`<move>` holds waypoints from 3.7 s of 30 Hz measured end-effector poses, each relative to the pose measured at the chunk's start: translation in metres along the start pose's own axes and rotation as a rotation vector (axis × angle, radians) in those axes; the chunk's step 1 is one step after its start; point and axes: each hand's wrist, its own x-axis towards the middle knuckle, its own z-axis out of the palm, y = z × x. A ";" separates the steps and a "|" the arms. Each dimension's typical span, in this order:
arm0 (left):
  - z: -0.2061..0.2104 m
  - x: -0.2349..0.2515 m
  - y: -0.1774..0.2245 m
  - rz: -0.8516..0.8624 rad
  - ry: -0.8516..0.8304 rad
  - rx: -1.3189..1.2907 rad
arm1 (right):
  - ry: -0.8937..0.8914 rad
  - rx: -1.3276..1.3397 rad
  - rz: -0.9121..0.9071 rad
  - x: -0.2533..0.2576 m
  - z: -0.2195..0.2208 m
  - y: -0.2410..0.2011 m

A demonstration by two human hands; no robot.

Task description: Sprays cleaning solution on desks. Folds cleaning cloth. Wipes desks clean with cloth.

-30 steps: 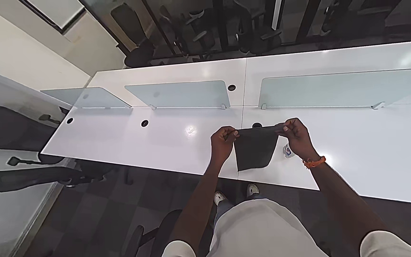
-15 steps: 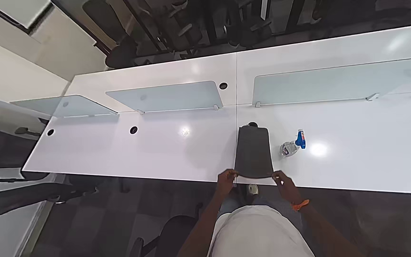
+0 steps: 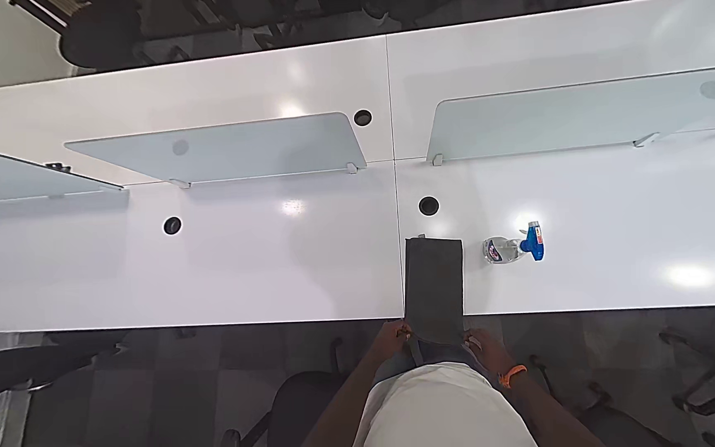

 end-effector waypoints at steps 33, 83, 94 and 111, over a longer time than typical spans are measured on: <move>-0.097 0.211 0.131 -0.180 0.451 0.383 | 0.219 0.052 0.260 0.182 -0.084 -0.068; -0.119 0.210 0.115 -0.060 0.486 0.323 | 0.419 0.007 0.379 0.240 -0.159 -0.088; -0.132 0.222 0.137 -0.066 0.356 0.768 | 0.428 0.004 0.474 0.245 -0.152 -0.097; -0.159 0.179 0.139 0.086 0.230 0.143 | 0.560 0.264 0.174 0.181 -0.168 -0.119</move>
